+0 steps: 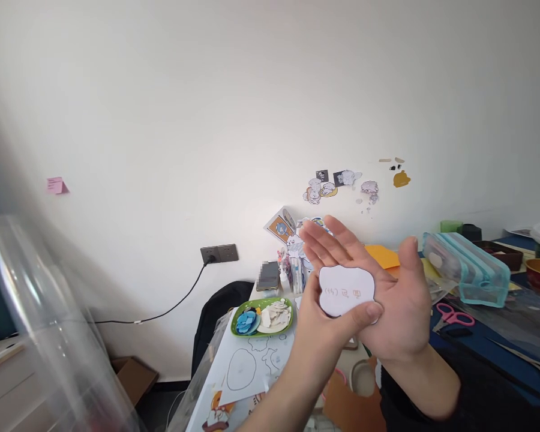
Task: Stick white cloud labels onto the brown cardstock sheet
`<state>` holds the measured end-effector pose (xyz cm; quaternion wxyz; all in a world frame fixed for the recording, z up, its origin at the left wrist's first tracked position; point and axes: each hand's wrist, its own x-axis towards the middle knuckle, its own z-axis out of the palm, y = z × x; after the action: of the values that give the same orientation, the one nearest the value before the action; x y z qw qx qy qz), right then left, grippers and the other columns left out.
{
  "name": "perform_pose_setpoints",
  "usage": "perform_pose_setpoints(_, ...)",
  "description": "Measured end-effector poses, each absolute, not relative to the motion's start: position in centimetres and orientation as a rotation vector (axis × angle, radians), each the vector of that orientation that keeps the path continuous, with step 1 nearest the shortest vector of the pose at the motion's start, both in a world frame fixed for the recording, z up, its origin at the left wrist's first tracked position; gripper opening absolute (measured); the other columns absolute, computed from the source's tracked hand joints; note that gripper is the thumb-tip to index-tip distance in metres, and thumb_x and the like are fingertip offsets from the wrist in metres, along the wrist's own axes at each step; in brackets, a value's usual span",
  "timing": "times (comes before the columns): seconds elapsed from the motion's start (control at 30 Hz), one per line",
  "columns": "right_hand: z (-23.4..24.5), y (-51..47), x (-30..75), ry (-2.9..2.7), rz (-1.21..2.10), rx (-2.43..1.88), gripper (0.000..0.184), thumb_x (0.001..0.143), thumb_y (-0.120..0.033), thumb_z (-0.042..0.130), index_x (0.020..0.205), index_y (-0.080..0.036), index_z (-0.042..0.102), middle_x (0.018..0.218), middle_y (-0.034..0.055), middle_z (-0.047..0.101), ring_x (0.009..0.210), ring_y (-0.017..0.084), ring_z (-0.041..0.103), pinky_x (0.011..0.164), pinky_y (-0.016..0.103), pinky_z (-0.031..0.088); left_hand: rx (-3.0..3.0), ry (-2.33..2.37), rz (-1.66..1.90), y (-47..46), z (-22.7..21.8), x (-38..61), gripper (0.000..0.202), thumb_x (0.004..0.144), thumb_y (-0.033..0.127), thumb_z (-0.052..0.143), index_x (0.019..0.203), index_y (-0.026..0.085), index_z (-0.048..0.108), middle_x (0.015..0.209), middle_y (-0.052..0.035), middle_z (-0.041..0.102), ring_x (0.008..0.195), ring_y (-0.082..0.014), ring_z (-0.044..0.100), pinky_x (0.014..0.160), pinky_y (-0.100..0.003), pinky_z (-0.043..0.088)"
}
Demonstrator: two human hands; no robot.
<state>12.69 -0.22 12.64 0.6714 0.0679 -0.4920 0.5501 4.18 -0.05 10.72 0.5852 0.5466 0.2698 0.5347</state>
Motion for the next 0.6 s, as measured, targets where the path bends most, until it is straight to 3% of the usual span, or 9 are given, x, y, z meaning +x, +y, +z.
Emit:
perform_pose_setpoints(0.17,12.2,-0.6,11.8,-1.171,1.368,0.179,0.082,0.088,-0.071,0.009,0.126,-0.018,0.059,0.133,0.0103,0.058,0.132,0.026,0.044,0.115,0.041,0.024,1.279,0.656,1.326,0.2,12.3,2.7,0.044,0.058,0.028,0.085,0.095,0.015,0.063,0.087,-0.0047,0.07,0.082,-0.0186,0.066,0.069,-0.026,0.05)
perform_pose_setpoints(0.37,11.9,-0.9,11.0,-1.131,1.459,0.216,0.08,0.09,-0.068,0.011,0.126,-0.015,0.06,0.129,0.0117,0.061,0.129,0.026,0.048,0.113,0.042,0.027,1.266,0.693,1.34,0.7,12.9,1.6,0.03,0.058,0.032,0.086,0.074,0.015,0.067,0.068,-0.002,0.068,0.066,-0.0139,0.064,0.06,-0.022,0.049)
perform_pose_setpoints(0.6,12.7,-0.9,11.9,-1.073,1.49,0.215,0.083,0.086,-0.073,0.012,0.122,-0.018,0.063,0.13,0.0101,0.061,0.13,0.027,0.046,0.115,0.043,0.023,1.284,0.6,1.21,1.2,12.2,1.8,0.029,0.063,0.033,0.084,0.077,0.013,0.068,0.069,-0.0026,0.069,0.063,-0.0116,0.063,0.059,-0.021,0.048)
